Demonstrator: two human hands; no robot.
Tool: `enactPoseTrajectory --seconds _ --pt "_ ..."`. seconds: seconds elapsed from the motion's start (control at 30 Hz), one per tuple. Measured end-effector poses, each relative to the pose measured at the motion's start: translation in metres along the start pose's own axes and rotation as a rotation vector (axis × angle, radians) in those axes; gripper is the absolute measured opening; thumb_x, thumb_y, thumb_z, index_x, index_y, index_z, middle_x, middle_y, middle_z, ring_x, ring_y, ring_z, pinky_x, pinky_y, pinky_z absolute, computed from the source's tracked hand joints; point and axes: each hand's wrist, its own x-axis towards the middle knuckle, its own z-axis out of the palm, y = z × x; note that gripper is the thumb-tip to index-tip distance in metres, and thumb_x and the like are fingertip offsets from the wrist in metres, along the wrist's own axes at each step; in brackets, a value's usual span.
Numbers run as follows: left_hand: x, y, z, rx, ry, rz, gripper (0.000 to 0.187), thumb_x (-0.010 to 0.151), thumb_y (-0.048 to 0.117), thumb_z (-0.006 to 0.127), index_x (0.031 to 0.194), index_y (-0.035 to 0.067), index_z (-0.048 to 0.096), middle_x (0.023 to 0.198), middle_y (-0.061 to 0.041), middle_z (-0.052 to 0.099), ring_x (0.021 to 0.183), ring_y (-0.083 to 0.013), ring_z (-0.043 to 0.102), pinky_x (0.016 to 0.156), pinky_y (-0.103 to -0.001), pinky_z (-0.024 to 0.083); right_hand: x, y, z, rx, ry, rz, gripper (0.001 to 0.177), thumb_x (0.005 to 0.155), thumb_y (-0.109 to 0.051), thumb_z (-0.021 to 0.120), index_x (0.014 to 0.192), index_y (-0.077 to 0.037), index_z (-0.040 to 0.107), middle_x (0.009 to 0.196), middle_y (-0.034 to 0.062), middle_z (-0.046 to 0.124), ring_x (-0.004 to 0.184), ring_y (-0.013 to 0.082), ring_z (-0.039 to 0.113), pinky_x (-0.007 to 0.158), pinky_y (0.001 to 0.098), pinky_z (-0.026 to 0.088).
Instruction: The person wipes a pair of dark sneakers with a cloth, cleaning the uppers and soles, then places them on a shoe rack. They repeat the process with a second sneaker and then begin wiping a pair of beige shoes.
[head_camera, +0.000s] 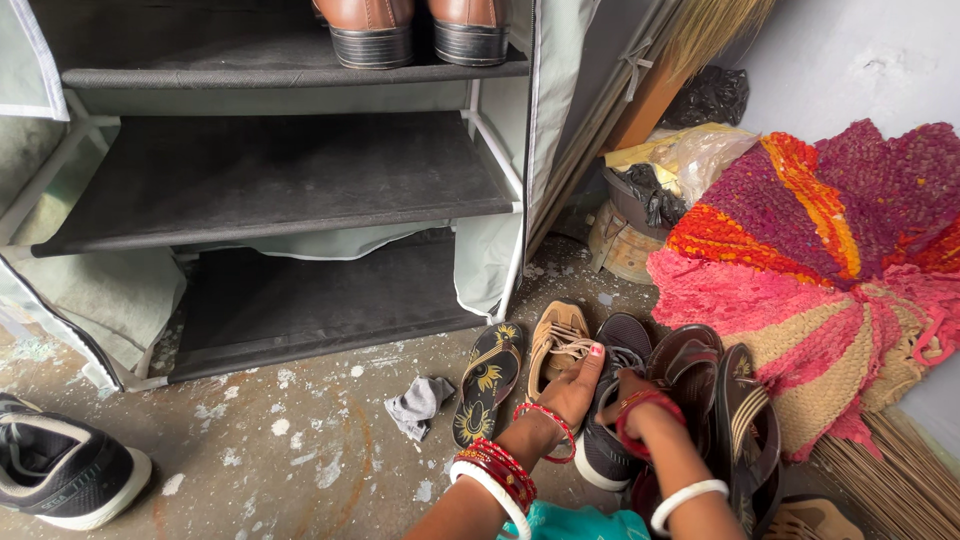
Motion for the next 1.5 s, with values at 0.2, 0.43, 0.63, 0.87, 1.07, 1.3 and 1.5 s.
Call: enactPoseTrajectory --seconds 0.2,0.43,0.63,0.87,1.07,1.3,1.5 --pt "0.004 -0.011 -0.007 0.049 -0.007 -0.125 0.104 0.088 0.083 0.015 0.149 0.006 0.051 0.148 -0.028 0.052 0.143 -0.0395 0.043 0.119 -0.039 0.029 0.005 -0.011 0.04 0.122 -0.013 0.073 0.142 0.07 -0.014 0.092 0.165 -0.02 -0.014 0.149 0.0273 0.051 0.138 0.0353 0.055 0.115 0.0381 0.044" --pt "0.004 -0.015 -0.01 0.015 0.049 -0.208 0.106 0.084 0.087 0.022 0.152 0.009 0.045 0.156 -0.023 0.043 0.149 -0.036 0.036 0.122 -0.038 0.025 0.006 -0.004 0.023 0.453 0.094 0.058 0.12 0.065 -0.002 0.075 0.166 -0.019 0.013 0.142 0.0229 0.061 0.121 0.0326 0.069 0.102 0.0407 0.055" --pt "0.002 -0.012 -0.013 0.026 0.028 -0.207 0.104 0.083 0.086 0.019 0.154 0.014 0.044 0.157 -0.02 0.043 0.149 -0.0358 0.035 0.122 -0.039 0.024 -0.003 0.014 -0.025 0.784 0.208 -0.081 0.101 0.061 -0.009 0.082 0.154 -0.009 0.043 0.138 0.0183 0.061 0.117 0.0289 0.062 0.095 0.0378 0.049" --pt "-0.007 0.004 -0.02 -0.055 0.053 -0.074 0.098 0.088 0.082 0.023 0.155 0.012 0.04 0.161 -0.016 0.04 0.152 -0.0311 0.033 0.123 -0.036 0.023 -0.045 -0.002 -0.095 1.107 0.102 -0.178 0.089 0.066 -0.002 0.076 0.15 -0.009 0.048 0.124 0.0136 0.069 0.099 0.025 0.071 0.086 0.0373 0.056" --pt "-0.026 0.021 -0.038 -0.064 0.131 -0.024 0.095 0.09 0.079 0.025 0.159 0.014 0.032 0.163 -0.015 0.034 0.154 -0.0293 0.025 0.124 -0.034 0.019 -0.077 -0.042 -0.123 1.189 0.053 -0.333 0.086 0.073 0.003 0.073 0.153 -0.009 0.045 0.112 0.013 0.067 0.092 0.0215 0.07 0.083 0.0357 0.058" --pt "-0.046 0.029 -0.078 -0.026 0.266 0.076 0.094 0.093 0.077 0.023 0.158 0.01 0.033 0.164 -0.018 0.033 0.156 -0.0323 0.019 0.125 -0.038 0.013 -0.122 -0.103 -0.115 1.173 -0.072 -0.396 0.083 0.074 0.0 0.074 0.151 -0.011 0.044 0.115 0.0084 0.071 0.097 0.0187 0.07 0.084 0.0349 0.057" --pt "-0.08 0.024 -0.13 -0.039 0.359 0.044 0.097 0.09 0.079 0.021 0.154 0.009 0.041 0.16 -0.019 0.038 0.152 -0.0327 0.028 0.123 -0.038 0.021 -0.151 -0.159 -0.081 1.043 -0.141 -0.457 0.069 0.075 -0.004 0.076 0.141 -0.009 0.056 0.112 0.0107 0.069 0.097 0.0179 0.069 0.085 0.0338 0.057"
